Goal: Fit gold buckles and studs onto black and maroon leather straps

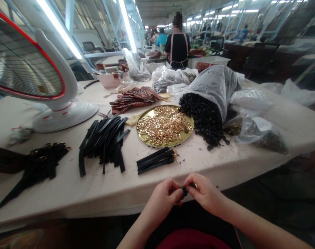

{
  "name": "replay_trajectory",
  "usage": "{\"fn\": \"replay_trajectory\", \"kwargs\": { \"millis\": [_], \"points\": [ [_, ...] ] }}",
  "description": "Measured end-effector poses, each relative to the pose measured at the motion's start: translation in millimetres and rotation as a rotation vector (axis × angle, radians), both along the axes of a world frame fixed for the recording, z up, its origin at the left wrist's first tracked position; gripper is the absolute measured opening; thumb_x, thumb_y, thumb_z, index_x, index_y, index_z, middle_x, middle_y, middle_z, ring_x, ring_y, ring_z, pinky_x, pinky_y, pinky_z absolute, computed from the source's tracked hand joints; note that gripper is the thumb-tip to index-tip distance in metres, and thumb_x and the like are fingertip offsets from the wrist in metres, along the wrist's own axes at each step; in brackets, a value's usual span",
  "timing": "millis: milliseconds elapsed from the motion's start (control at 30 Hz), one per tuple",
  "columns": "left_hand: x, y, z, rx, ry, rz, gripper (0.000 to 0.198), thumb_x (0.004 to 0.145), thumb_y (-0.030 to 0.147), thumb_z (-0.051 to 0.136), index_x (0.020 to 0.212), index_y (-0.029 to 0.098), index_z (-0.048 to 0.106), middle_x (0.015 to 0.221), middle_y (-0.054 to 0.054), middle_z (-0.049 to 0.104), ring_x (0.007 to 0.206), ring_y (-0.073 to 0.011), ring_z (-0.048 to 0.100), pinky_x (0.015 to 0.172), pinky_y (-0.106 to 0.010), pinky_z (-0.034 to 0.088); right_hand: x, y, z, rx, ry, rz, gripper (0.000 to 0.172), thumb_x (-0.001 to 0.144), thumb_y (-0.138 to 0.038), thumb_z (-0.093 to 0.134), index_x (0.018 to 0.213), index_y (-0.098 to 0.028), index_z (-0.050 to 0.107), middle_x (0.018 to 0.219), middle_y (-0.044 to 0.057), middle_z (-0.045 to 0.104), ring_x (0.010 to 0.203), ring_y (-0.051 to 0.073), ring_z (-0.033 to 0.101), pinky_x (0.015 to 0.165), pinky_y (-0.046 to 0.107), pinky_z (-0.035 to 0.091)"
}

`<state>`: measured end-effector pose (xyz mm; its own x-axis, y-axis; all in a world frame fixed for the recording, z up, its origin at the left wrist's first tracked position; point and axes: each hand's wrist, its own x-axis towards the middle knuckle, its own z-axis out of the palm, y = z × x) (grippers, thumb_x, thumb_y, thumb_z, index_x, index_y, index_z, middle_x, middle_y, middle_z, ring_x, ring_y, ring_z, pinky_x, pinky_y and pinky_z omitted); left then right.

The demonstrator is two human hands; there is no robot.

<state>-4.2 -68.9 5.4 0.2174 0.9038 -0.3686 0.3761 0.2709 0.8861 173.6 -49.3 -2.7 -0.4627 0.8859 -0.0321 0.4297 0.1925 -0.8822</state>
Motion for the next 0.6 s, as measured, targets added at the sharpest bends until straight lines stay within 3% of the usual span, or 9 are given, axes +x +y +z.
{"fn": "replay_trajectory", "kwargs": {
  "millis": [133, 267, 600],
  "points": [
    [-5.8, 2.1, -0.1, -0.009, -0.024, 0.001, 0.014, 0.075, 0.029, 0.054, 0.077, 0.016, 0.055, 0.067, 0.001, 0.061, 0.055, -0.0125, 0.055, 0.054, -0.024, 0.041, 3.8, 7.1, -2.7, -0.082, 0.021, 0.020, 0.017, 0.081, -0.025, 0.053, 0.096, -0.018, 0.054, 0.081, 0.002, 0.060, 0.071, 0.015, 0.053, 0.065, 0.026, 0.040],
    [-8.1, 3.3, 1.5, -0.047, -0.076, -0.047, 0.019, 0.072, 0.023, 0.056, 0.090, 0.017, 0.056, 0.082, 0.000, 0.063, 0.064, -0.0128, 0.055, 0.055, -0.023, 0.042, 5.5, 11.3, -1.6, -0.079, -0.042, 0.043, 0.011, 0.083, -0.026, 0.049, 0.088, -0.018, 0.055, 0.072, 0.000, 0.057, 0.065, 0.014, 0.050, 0.059, 0.025, 0.037],
    [3.3, 10.3, -22.1, -0.103, -0.050, 0.008, 0.014, 0.071, 0.024, 0.056, 0.082, 0.016, 0.056, 0.069, 0.002, 0.060, 0.051, -0.0107, 0.053, 0.049, -0.021, 0.040, -0.6, 12.6, -5.6, -0.016, -0.100, 0.041, 0.005, 0.082, -0.019, 0.047, 0.083, -0.019, 0.052, 0.074, 0.001, 0.058, 0.068, 0.015, 0.052, 0.061, 0.026, 0.036]
  ]
}}
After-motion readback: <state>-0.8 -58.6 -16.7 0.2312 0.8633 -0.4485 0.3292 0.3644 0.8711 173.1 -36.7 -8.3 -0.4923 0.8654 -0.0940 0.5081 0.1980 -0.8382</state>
